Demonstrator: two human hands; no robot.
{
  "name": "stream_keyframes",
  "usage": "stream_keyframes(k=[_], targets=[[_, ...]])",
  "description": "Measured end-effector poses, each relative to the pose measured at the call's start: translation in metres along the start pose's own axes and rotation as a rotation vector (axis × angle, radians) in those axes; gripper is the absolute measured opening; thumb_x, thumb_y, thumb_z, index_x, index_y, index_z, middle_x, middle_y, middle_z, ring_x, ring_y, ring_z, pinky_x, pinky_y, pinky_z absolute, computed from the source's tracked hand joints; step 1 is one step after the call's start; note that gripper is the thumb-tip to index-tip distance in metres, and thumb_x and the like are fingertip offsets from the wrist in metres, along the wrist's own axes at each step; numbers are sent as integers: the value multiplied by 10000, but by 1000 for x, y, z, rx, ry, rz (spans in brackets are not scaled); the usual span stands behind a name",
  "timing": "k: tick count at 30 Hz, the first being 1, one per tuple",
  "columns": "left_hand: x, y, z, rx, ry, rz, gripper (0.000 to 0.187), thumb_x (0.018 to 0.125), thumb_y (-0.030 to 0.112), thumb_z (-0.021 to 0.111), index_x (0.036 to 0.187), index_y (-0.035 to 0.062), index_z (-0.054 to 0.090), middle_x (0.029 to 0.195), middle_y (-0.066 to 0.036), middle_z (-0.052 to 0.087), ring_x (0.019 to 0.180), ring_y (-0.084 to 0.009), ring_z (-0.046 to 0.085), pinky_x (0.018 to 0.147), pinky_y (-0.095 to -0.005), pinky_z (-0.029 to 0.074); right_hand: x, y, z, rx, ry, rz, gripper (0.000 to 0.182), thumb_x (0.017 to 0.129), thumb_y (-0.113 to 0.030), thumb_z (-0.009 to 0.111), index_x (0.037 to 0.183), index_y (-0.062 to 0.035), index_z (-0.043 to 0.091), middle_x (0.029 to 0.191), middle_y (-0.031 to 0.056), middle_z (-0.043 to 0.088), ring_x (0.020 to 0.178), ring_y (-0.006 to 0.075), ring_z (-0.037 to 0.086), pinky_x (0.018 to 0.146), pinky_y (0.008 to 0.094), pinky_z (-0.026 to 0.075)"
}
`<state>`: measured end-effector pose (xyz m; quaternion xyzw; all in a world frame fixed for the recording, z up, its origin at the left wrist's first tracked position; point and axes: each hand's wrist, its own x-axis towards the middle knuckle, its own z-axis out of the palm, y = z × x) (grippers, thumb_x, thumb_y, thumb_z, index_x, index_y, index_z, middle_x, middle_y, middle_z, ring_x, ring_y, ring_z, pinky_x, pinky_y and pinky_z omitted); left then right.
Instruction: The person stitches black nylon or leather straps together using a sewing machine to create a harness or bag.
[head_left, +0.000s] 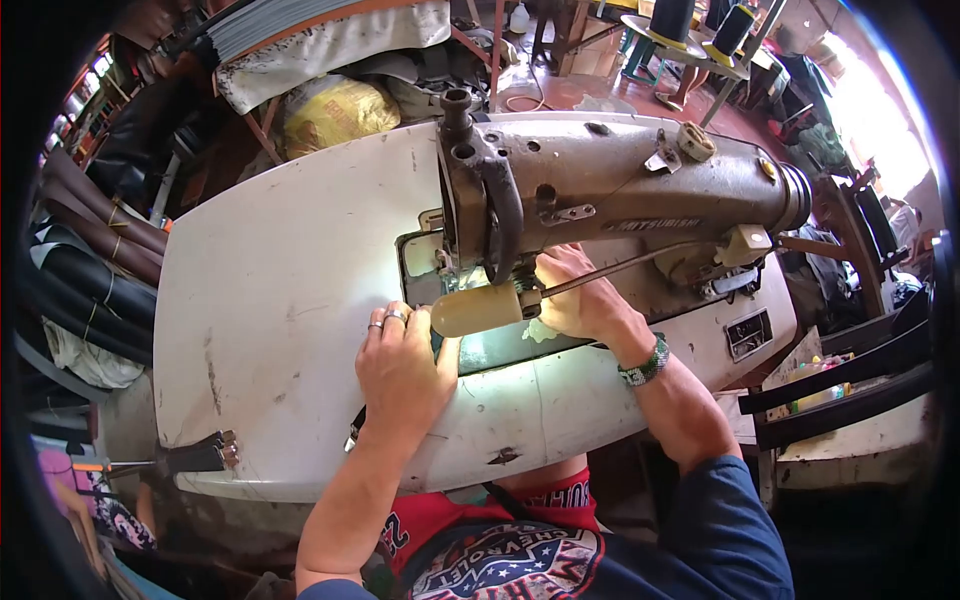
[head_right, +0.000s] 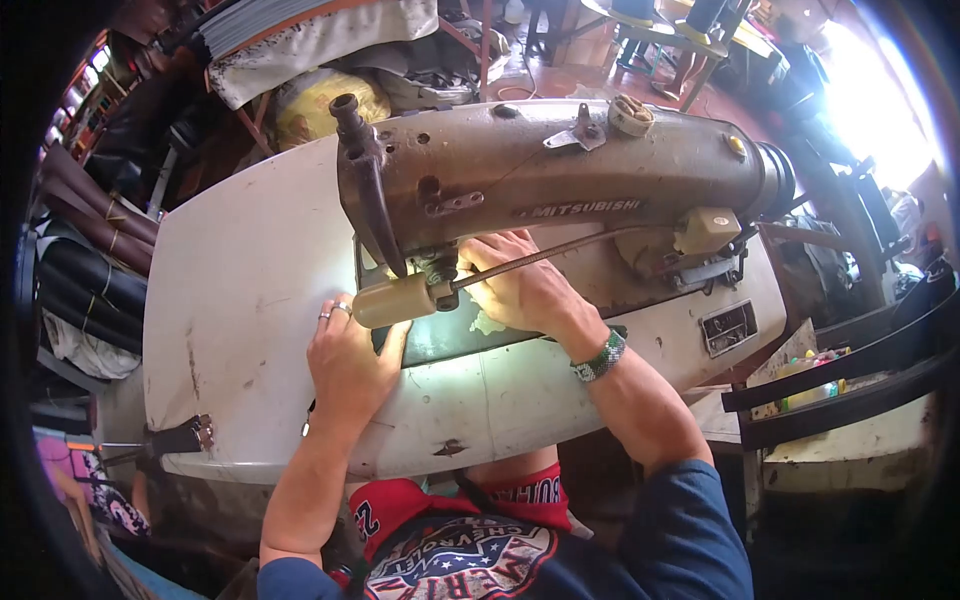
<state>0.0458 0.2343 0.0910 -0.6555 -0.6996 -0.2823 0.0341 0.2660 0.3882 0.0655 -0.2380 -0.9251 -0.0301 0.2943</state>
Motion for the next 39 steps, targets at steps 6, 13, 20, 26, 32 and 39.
stream_keyframes(k=[6,13,20,26,32,39], targets=[[-1,6,-1,-29,-23,-50,296,862,238,749,1027,-3,701,1060,-195,674,1003,-376,665,797,-459,576,-3,2,-4,-9,4,29,214,946,-200,674,1096,-48,694,1132,123,693,1132,315,630,992,438,465],[-1,8,0,-56,-24,-98,273,876,233,752,1026,12,693,1039,-156,646,985,-344,661,787,-450,567,-5,1,-2,-10,10,42,212,944,-195,678,1094,-47,695,1126,123,696,1119,314,635,980,435,471],[0,7,0,-76,-43,-105,281,878,248,765,1018,15,696,1020,-147,642,958,-340,663,778,-451,563,-7,1,-3,-5,17,43,210,942,-191,683,1093,-45,696,1121,123,699,1106,314,640,968,433,477],[-1,5,3,-75,-24,-89,301,867,253,783,1022,9,702,1022,-145,647,944,-343,667,775,-449,561,-7,3,-2,-6,28,40,208,941,-187,686,1091,-44,697,1117,124,701,1096,313,645,958,430,483],[0,5,2,-109,-33,-115,310,857,247,786,1036,8,705,1023,-140,648,949,-340,671,778,-450,557,-7,4,-2,-4,37,42,207,939,-183,690,1090,-42,698,1112,124,703,1085,313,649,948,428,488],[3,7,-1,-123,-60,-160,303,845,218,775,1059,15,708,1018,-127,647,934,-344,675,773,-453,558,-9,3,-2,-2,31,39,205,937,-178,695,1088,-40,699,1107,124,706,1072,313,654,937,425,494]])
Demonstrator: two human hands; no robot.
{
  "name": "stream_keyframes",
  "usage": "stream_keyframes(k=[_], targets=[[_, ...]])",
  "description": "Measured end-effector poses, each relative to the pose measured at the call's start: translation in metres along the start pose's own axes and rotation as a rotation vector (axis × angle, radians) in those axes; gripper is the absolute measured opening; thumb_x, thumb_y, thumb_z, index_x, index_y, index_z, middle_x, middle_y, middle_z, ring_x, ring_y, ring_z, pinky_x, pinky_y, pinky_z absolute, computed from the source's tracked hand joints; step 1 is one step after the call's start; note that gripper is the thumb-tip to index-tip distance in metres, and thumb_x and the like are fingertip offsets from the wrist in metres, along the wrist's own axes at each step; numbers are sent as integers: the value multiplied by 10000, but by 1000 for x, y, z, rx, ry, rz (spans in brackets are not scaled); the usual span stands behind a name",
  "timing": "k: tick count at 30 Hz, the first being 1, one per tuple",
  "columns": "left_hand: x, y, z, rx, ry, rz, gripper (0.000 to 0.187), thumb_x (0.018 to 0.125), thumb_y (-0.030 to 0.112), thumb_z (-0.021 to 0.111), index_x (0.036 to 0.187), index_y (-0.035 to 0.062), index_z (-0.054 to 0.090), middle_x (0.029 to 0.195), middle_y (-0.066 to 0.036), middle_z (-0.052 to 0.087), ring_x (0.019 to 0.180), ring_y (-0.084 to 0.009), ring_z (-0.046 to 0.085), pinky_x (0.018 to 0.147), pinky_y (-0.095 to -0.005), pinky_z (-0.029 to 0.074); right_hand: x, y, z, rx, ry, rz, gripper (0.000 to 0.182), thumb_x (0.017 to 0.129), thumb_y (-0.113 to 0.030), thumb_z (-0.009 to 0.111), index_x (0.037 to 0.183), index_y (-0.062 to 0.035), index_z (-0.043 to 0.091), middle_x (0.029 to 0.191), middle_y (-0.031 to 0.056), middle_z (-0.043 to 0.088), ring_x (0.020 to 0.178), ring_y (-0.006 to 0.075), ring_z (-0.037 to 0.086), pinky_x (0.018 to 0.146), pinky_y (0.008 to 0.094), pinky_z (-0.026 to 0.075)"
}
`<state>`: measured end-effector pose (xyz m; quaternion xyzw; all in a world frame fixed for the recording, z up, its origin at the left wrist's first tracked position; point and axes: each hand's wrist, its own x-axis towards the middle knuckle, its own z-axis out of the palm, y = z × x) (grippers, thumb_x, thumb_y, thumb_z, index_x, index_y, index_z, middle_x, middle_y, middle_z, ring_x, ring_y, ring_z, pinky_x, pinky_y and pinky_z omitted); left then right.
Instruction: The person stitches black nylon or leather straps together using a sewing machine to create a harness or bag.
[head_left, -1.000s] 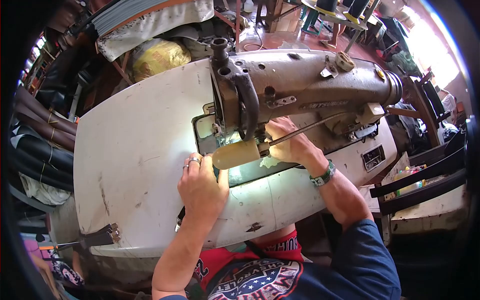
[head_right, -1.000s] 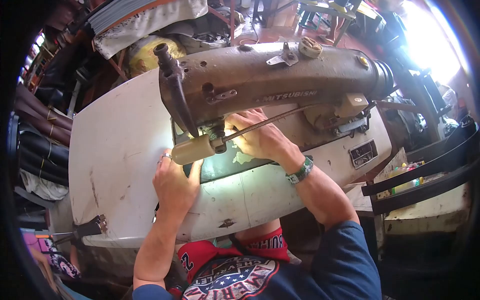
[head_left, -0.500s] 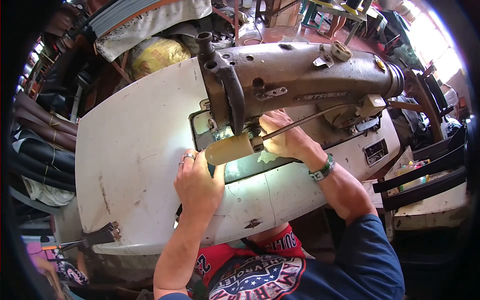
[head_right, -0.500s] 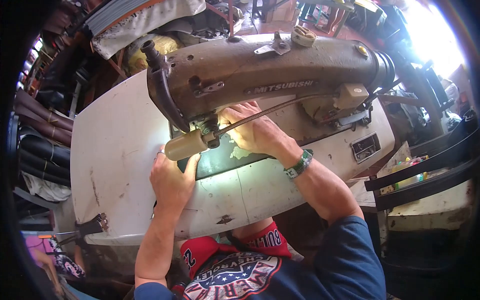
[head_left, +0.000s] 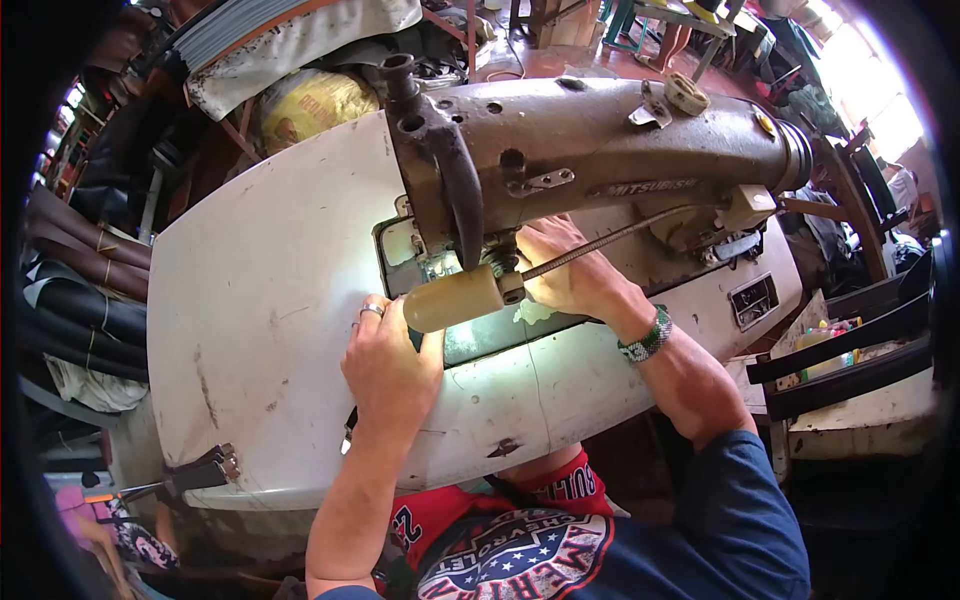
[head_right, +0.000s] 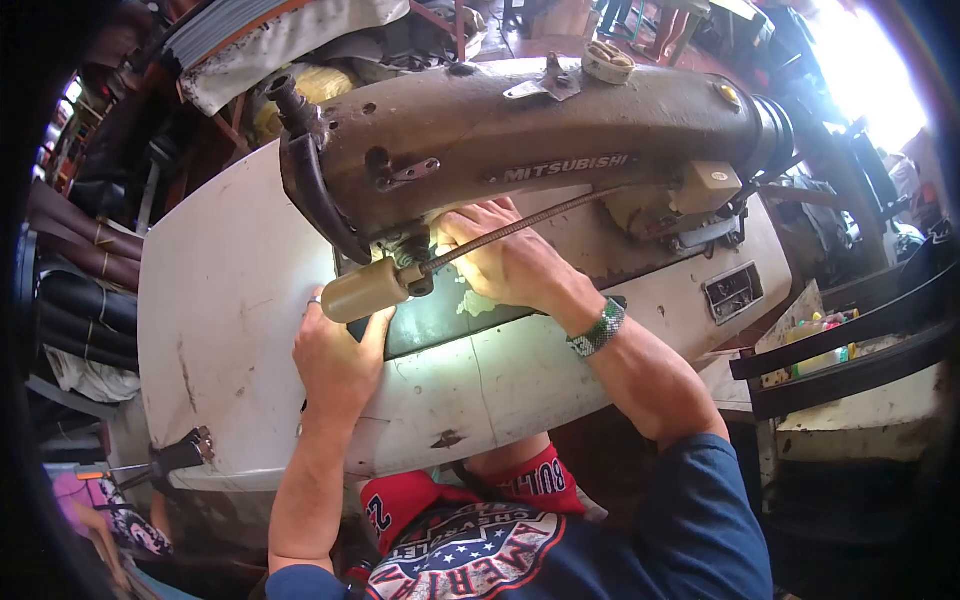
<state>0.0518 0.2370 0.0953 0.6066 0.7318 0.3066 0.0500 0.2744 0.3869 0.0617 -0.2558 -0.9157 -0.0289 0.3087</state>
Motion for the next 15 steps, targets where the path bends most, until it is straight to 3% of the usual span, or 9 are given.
stream_keyframes(k=[11,15], targets=[[2,-3,-4,-12,-43,-48,304,823,193,764,1076,30,722,1033,-123,661,922,-336,689,761,-444,565,-4,-1,-3,6,-12,-2,202,934,-171,701,1086,-38,701,1098,125,711,1052,312,662,918,421,504],[3,-5,0,-10,40,6,346,826,259,844,968,11,649,869,-166,722,835,-366,714,752,-444,550,-5,-1,-3,9,-16,-4,201,933,-169,704,1085,-37,702,1095,125,712,1045,312,665,912,420,508]])
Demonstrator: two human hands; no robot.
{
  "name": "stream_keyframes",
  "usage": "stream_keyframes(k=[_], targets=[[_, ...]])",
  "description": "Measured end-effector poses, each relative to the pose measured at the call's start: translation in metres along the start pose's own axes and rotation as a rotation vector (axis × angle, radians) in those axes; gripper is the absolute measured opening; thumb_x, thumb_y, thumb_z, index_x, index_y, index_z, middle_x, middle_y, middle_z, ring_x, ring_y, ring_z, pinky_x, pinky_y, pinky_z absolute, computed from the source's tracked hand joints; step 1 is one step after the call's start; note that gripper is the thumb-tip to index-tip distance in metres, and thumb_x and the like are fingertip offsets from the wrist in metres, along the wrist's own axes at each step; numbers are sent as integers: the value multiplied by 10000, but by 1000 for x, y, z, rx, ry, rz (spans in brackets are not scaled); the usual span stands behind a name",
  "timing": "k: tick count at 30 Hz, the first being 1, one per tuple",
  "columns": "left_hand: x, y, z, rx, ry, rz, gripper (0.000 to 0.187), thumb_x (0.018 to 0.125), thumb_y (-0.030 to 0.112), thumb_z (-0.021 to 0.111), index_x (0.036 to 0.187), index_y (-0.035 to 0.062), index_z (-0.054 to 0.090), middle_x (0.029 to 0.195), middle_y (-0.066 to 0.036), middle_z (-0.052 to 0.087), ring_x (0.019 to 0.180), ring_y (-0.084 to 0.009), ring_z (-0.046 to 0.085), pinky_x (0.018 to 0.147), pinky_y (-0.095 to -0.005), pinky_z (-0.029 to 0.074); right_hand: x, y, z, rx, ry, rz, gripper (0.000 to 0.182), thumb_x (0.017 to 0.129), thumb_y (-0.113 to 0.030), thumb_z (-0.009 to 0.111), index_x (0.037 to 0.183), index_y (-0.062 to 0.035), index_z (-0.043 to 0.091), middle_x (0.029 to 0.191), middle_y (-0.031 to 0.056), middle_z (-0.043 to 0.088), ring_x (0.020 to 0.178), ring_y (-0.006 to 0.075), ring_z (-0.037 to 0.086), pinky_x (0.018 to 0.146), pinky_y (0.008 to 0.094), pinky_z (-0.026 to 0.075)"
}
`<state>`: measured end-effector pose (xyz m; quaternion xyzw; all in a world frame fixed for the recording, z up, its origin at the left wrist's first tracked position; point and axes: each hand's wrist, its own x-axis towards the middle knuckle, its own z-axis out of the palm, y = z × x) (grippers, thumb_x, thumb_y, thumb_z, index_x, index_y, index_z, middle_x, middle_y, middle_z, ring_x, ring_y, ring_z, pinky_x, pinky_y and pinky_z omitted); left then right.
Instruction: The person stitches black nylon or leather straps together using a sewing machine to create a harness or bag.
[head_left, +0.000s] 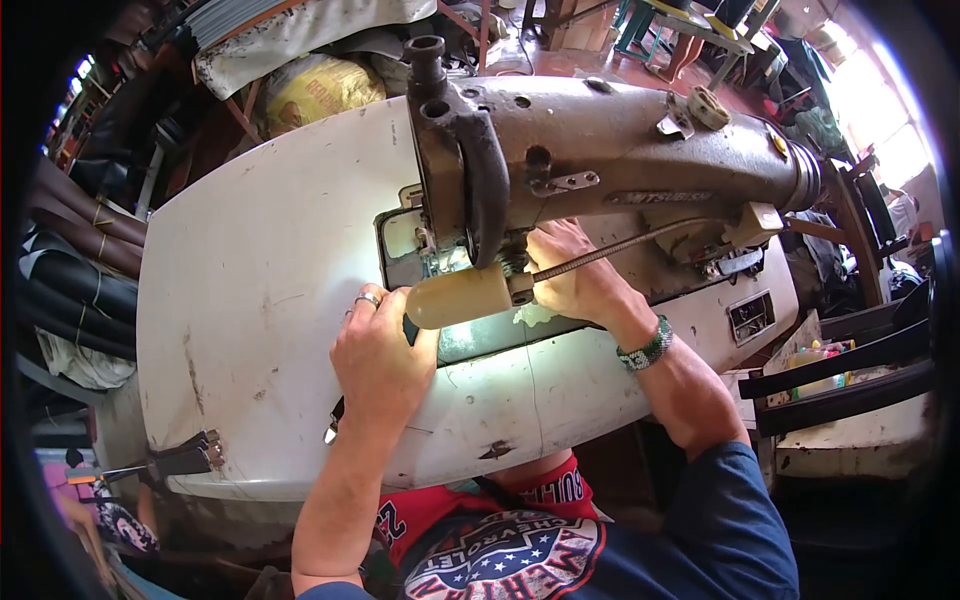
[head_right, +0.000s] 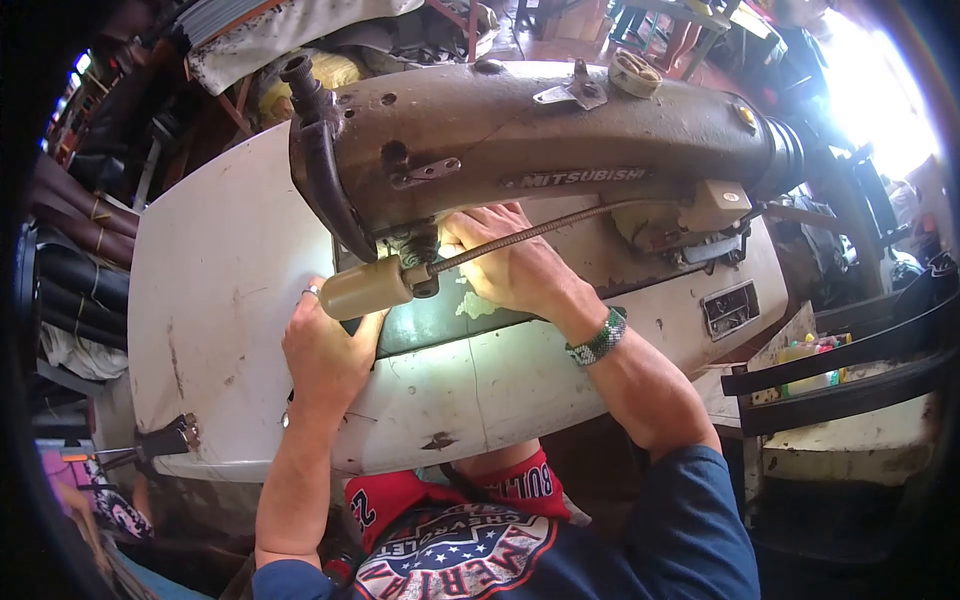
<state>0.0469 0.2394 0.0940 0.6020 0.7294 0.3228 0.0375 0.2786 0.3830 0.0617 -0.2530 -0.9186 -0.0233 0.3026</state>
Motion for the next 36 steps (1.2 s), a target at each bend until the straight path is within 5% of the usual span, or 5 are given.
stream_keyframes(k=[36], targets=[[1,0,3,7,-24,-42,229,853,222,786,1004,56,744,936,-111,649,808,-343,688,718,-448,538,4,5,2,-6,11,-6,194,923,-145,726,1077,-28,708,1068,127,726,980,310,692,851,406,540]])
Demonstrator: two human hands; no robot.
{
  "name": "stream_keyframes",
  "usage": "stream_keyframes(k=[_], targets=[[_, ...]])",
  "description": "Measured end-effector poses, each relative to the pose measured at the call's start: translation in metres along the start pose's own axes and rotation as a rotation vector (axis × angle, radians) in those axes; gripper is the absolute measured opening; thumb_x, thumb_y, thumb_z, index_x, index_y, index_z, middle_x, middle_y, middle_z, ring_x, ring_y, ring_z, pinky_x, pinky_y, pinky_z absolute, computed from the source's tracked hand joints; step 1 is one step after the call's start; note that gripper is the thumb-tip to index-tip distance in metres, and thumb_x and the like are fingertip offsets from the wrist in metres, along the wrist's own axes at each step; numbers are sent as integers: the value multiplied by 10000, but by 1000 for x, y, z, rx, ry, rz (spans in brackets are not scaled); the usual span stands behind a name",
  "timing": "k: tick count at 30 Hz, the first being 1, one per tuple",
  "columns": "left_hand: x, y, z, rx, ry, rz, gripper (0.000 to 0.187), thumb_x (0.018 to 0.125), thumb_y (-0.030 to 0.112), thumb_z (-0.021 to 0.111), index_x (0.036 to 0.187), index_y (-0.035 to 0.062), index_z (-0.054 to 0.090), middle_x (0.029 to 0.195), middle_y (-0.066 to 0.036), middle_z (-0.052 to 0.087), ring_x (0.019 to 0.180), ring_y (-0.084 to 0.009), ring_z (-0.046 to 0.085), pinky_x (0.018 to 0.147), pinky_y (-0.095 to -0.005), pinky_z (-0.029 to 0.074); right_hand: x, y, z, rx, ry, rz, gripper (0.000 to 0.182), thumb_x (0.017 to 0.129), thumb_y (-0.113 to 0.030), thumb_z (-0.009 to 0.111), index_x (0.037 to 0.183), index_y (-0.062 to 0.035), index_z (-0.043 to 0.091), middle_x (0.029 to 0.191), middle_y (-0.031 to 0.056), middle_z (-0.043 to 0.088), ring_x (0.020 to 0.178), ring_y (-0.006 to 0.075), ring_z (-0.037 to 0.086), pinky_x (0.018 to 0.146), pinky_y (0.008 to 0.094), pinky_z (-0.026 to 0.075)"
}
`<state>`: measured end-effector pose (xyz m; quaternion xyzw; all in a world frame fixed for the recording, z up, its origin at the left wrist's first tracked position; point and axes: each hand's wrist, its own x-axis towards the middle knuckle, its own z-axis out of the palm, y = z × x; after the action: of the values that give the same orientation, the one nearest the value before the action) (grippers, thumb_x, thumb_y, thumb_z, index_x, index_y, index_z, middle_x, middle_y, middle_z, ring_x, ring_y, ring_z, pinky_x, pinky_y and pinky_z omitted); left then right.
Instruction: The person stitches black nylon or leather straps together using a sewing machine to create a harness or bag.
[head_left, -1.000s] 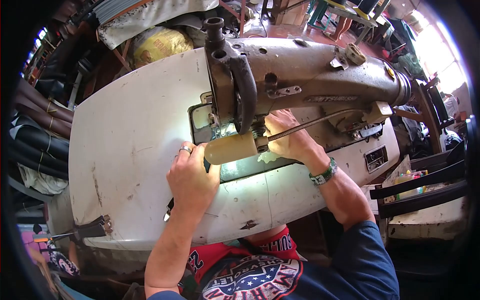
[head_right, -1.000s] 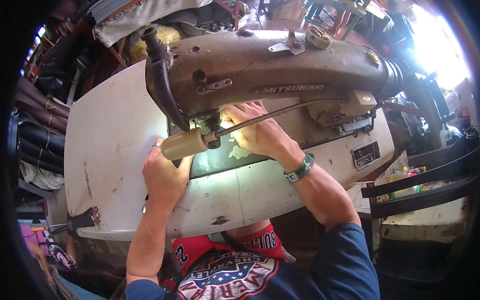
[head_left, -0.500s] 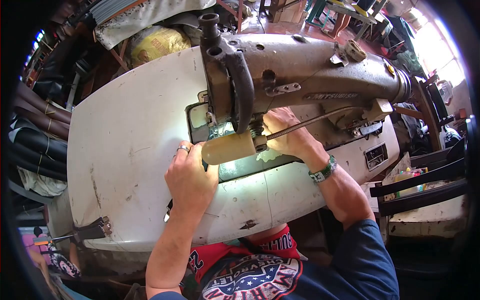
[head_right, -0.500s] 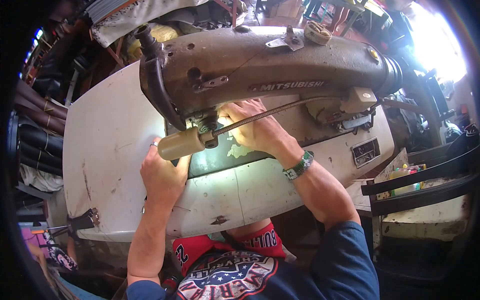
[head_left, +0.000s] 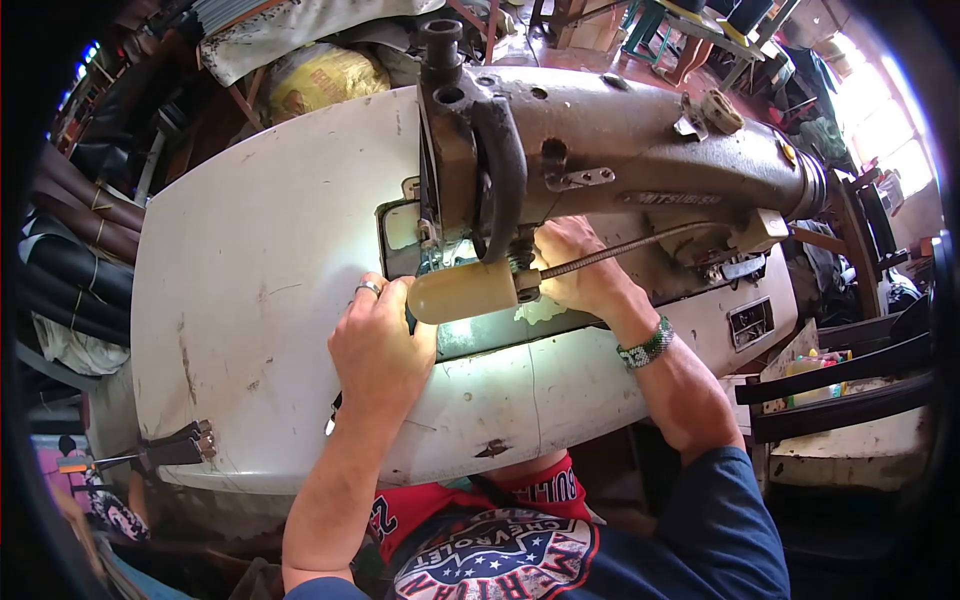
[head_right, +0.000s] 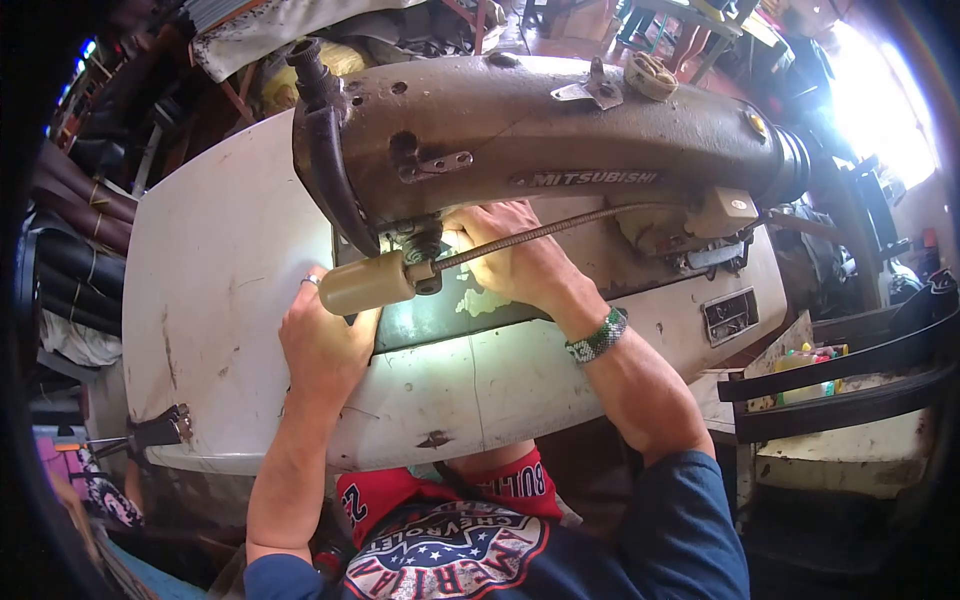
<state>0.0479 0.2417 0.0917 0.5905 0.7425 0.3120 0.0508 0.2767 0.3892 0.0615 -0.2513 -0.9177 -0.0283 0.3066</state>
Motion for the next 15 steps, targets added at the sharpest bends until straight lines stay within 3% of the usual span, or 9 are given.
stream_keyframes(k=[5,15], targets=[[-1,1,-2,42,-52,24,253,851,184,725,1063,46,720,1022,-145,666,842,-364,697,703,-461,569,0,0,1,3,3,0,193,922,-142,729,1076,-27,709,1064,127,728,971,309,696,843,404,545],[-2,0,0,21,-55,23,252,859,163,706,1077,38,717,1025,-147,655,813,-367,697,691,-463,567,-1,-2,-2,4,-2,9,192,919,-135,736,1074,-24,710,1057,127,732,953,309,703,826,401,554]])
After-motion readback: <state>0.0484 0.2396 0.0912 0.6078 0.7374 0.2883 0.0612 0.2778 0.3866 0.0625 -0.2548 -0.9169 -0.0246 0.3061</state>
